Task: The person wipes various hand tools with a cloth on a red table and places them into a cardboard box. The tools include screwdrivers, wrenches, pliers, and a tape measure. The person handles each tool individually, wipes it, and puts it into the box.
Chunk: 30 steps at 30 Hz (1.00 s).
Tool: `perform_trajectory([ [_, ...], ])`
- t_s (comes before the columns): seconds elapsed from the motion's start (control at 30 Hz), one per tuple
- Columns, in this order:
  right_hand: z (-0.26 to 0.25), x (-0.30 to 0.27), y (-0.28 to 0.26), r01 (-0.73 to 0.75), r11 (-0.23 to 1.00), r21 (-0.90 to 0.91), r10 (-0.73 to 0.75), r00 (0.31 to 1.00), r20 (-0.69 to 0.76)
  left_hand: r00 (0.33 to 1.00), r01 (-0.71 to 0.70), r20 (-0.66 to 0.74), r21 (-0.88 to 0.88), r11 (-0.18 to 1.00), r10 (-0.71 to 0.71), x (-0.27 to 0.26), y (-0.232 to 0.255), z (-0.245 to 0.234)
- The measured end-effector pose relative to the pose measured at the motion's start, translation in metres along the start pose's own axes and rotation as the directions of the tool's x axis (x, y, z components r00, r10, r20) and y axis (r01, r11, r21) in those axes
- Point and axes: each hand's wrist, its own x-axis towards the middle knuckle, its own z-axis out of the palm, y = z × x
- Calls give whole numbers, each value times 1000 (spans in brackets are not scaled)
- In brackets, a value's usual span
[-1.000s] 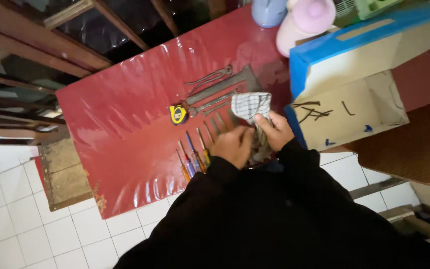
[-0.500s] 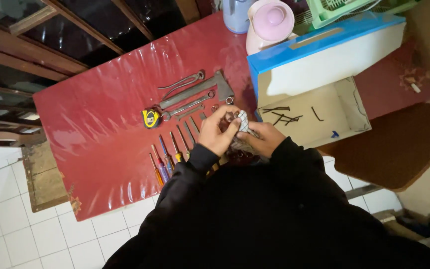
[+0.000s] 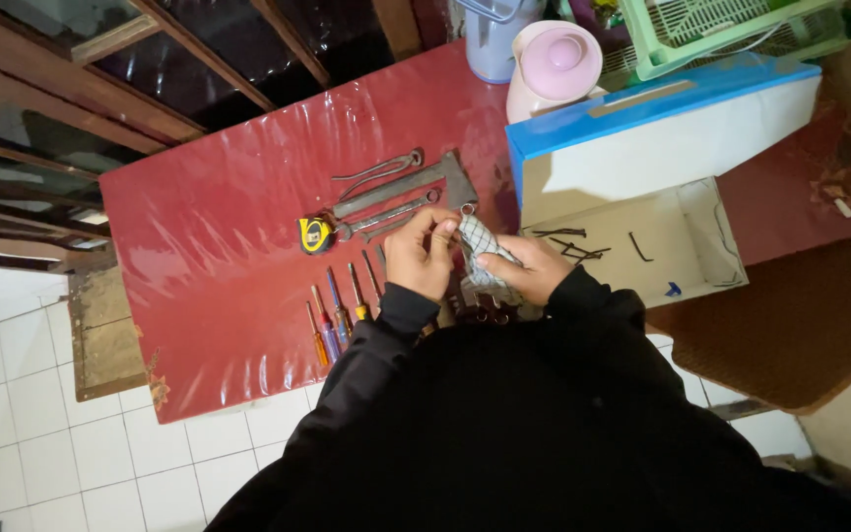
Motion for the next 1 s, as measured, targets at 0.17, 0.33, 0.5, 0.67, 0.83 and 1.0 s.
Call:
perform_trajectory([
  [0.17,-16,-18,47,15,985,-172,-22,999,-39,998,-40,-57,13,999,41,20,-42,-10],
  [0.33,-27,-40,84,-76,989,-124,17,907,-422,955,-252,216,237,938,202,17,-37,10],
  [0.5,0,-44,123,-130,981,-142,101,976,-193,822,-331,470,-64,941,321,2,-25,79],
  [0.67,-8,-55,147,-242,969,37,245,951,-188,805,-378,484,-27,925,343,3,-54,109],
  [0.83,-19,-65,164,-290,955,-57,276,944,-182,848,-327,434,-24,945,304,9,-82,134],
  [1.0,-15,-57,185,-413,900,136,434,838,-329,880,-222,414,-76,972,234,9,-76,141],
])
